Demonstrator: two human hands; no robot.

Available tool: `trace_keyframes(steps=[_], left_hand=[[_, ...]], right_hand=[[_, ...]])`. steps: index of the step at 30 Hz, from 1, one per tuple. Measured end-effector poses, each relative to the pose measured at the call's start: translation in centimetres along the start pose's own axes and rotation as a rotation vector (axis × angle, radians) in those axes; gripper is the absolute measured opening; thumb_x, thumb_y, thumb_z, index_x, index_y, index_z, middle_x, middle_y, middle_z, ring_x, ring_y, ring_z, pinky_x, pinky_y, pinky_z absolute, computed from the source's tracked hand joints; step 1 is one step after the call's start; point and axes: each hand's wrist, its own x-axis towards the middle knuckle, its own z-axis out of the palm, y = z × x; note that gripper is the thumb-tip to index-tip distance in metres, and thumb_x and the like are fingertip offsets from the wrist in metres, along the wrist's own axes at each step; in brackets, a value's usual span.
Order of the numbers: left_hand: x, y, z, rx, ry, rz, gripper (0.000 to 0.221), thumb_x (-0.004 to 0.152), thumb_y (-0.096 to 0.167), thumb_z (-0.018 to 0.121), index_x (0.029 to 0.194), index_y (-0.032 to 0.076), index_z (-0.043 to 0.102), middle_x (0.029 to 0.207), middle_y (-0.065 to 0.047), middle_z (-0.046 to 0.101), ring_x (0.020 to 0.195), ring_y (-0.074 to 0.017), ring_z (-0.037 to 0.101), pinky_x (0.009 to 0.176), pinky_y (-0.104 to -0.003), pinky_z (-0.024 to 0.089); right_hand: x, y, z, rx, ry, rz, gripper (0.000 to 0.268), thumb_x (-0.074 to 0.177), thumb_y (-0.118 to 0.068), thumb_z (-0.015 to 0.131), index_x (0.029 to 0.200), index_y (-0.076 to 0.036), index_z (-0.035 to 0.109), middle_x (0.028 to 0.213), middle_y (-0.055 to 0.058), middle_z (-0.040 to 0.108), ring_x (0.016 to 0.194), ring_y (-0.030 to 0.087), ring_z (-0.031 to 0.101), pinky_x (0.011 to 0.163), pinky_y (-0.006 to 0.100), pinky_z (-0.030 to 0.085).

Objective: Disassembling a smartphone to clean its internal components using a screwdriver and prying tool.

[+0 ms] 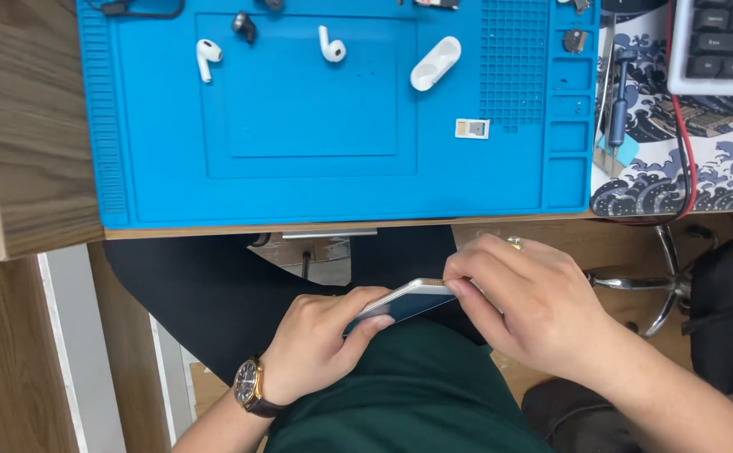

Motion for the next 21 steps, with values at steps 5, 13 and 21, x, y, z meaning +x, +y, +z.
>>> trace_keyframes(steps=[5,13,21], left_hand=[[1.2,-0.2,0.3,-0.030,-0.014,-0.012,0.024,0.103,0.030,0.057,0.119,0.014,0.066,0.069,0.003,0.068,0.042,-0.0193,0.055,0.041,-0.033,0.038],[3.3,2.8,-1.3,-0.105,-0.008,-0.200,0.032,0.100,0.034,0.058,0.123,0.012,0.064,0.076,0.002,0.073,0.048,-0.0182,0.063,0.044,-0.030,0.044],[8.6,5.4,-3.4,-0.110,-0.004,-0.331,0.038,0.099,0.037,0.056,0.128,0.013,0.058,0.094,-0.001,0.078,0.069,-0.0200,0.074,0.051,-0.031,0.052]], right_hand=[[0.3,1.8,-0.2,-0.011,-0.187,0.019,0.009,0.105,-0.015,0.048,0.096,-0.013,0.050,0.095,0.000,0.057,0.046,0.022,0.038,0.042,0.035,0.034],[3.2,3.7,-3.4,-0.022,-0.227,-0.009,0.010,0.106,-0.017,0.050,0.097,-0.014,0.051,0.089,0.000,0.054,0.047,0.022,0.038,0.037,0.036,0.035],[7.0,7.9,-6.8,0.013,-0.348,0.108,0.006,0.106,-0.023,0.049,0.104,-0.017,0.049,0.094,0.000,0.057,0.052,0.024,0.047,0.044,0.044,0.035]])
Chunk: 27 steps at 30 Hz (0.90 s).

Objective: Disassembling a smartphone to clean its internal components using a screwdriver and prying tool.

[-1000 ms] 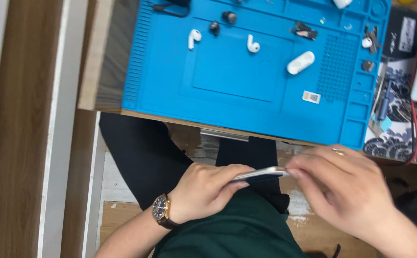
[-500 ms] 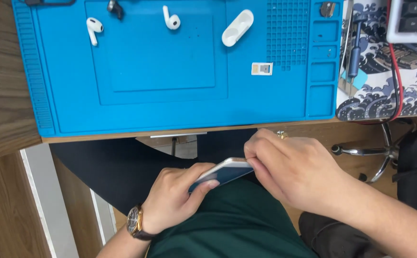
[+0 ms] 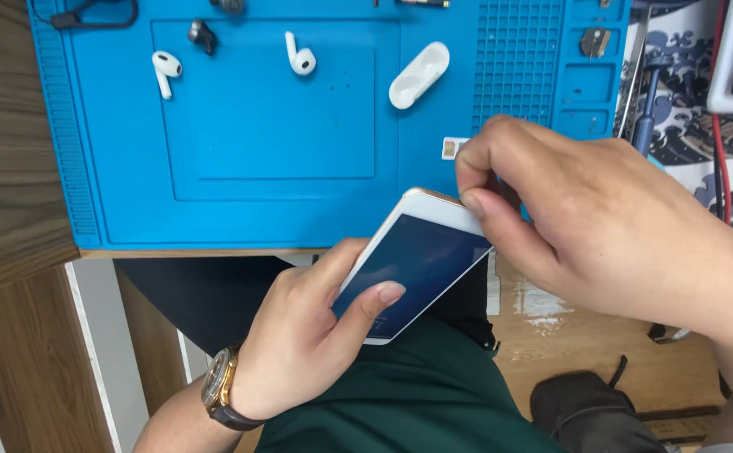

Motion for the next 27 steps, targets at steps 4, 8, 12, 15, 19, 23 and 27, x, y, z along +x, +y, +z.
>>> trace_keyframes(steps=[4,8,12,15,19,23,27], left_hand=[[2.0,1.6,-1.4,-0.025,-0.033,-0.066,0.046,0.097,0.044,0.051,0.132,0.013,0.055,0.107,-0.002,0.079,0.082,-0.0196,0.080,0.053,-0.028,0.060],[4.2,2.9,-3.0,-0.014,-0.087,-0.149,0.056,0.095,0.049,0.049,0.139,0.015,0.050,0.126,-0.006,0.074,0.104,-0.0200,0.080,0.070,-0.028,0.071],[7.3,3.7,-5.3,0.030,-0.100,-0.127,0.051,0.096,0.044,0.052,0.138,0.016,0.052,0.118,-0.004,0.076,0.092,-0.0172,0.081,0.064,-0.027,0.070],[9.8,3.7,-6.5,0.039,-0.129,-0.161,0.045,0.095,0.046,0.052,0.131,0.017,0.057,0.110,0.001,0.082,0.079,-0.0155,0.085,0.053,-0.026,0.066],[10.6,3.1,-6.2,0.010,-0.192,-0.151,0.050,0.095,0.050,0.047,0.132,0.017,0.055,0.109,-0.002,0.081,0.076,-0.0150,0.085,0.047,-0.024,0.066],[9.6,2.7,-5.0,-0.017,-0.227,-0.085,0.046,0.098,0.046,0.047,0.134,0.017,0.049,0.122,-0.011,0.075,0.089,-0.0200,0.083,0.051,-0.025,0.070],[8.5,2.5,-5.0,-0.038,-0.235,-0.120,0.047,0.098,0.048,0.046,0.134,0.018,0.050,0.123,-0.009,0.075,0.091,-0.0175,0.083,0.054,-0.025,0.072]], right_hand=[[1.6,1.3,-1.5,0.077,-0.019,0.066,0.006,0.104,-0.023,0.048,0.104,-0.017,0.051,0.090,-0.002,0.063,0.047,0.023,0.047,0.044,0.042,0.037],[3.3,2.3,-2.8,0.100,0.053,0.051,0.004,0.103,-0.017,0.049,0.104,-0.013,0.051,0.087,-0.003,0.060,0.057,0.018,0.051,0.047,0.039,0.040],[4.9,3.2,-3.8,0.090,0.101,0.076,0.008,0.106,-0.020,0.048,0.109,-0.012,0.049,0.090,0.001,0.060,0.051,0.022,0.049,0.039,0.042,0.036],[5.8,4.0,-3.9,0.094,0.188,0.083,0.006,0.105,-0.015,0.051,0.109,-0.010,0.050,0.089,0.003,0.058,0.051,0.025,0.047,0.041,0.043,0.034],[5.8,5.1,-3.4,0.114,0.144,0.236,0.006,0.105,-0.019,0.052,0.109,-0.014,0.054,0.081,0.000,0.060,0.056,0.020,0.055,0.047,0.041,0.040],[5.0,5.6,-2.9,0.172,0.168,0.302,0.009,0.108,-0.020,0.052,0.109,-0.014,0.058,0.075,-0.002,0.066,0.054,0.016,0.060,0.052,0.035,0.045],[4.8,6.2,-2.8,0.181,0.198,0.307,0.005,0.108,-0.013,0.053,0.107,-0.010,0.056,0.072,-0.001,0.071,0.065,0.014,0.073,0.058,0.032,0.054]])
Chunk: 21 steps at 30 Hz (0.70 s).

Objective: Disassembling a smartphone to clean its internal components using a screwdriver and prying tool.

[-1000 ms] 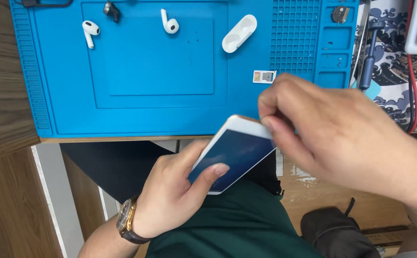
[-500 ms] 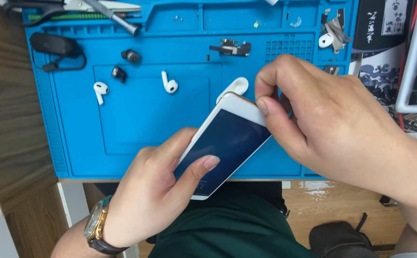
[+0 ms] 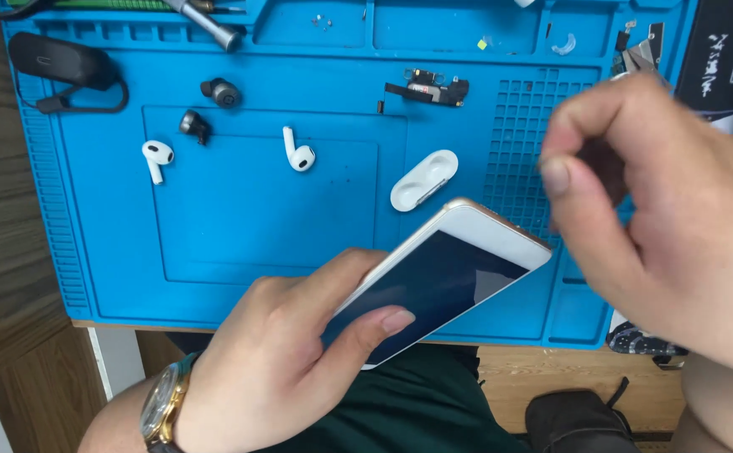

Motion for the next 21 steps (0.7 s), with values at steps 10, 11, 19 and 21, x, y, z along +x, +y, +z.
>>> trace_keyframes(steps=[10,11,19,21], left_hand=[[-8.0,-9.0,2.7,-0.207,0.969,-0.089,0.029,0.080,0.025,0.075,0.092,0.001,0.065,0.086,-0.011,0.070,0.079,-0.0166,0.066,0.081,-0.027,0.054],[-7.8,-9.6,2.6,-0.170,1.152,0.000,0.032,0.088,0.033,0.070,0.087,0.003,0.057,0.082,-0.010,0.060,0.080,-0.0180,0.057,0.087,-0.030,0.047],[-8.1,-12.8,0.1,-0.269,0.981,0.188,0.041,0.101,0.041,0.066,0.121,0.008,0.052,0.089,-0.014,0.064,0.077,-0.0334,0.079,0.070,-0.046,0.079],[-8.7,-14.0,-3.3,-0.238,0.756,0.295,0.026,0.103,0.030,0.060,0.118,0.010,0.057,0.090,-0.008,0.074,0.086,-0.0288,0.088,0.072,-0.036,0.085]], right_hand=[[0.6,3.5,2.5,-0.610,0.022,-0.317,0.007,0.124,-0.006,0.064,0.123,-0.006,0.057,0.115,0.014,0.058,0.082,0.032,0.058,0.071,0.041,0.049],[0.6,3.8,3.0,-0.679,0.003,-0.297,0.009,0.125,-0.013,0.065,0.126,-0.010,0.056,0.116,0.013,0.057,0.077,0.033,0.057,0.071,0.043,0.051],[0.5,5.3,4.3,-0.579,-0.019,-0.226,0.006,0.127,-0.003,0.066,0.130,0.000,0.061,0.115,0.018,0.056,0.095,0.033,0.056,0.085,0.044,0.047],[0.7,5.5,4.1,-0.449,-0.033,-0.198,0.003,0.127,0.004,0.064,0.127,0.004,0.061,0.109,0.020,0.051,0.094,0.035,0.050,0.087,0.048,0.042]])
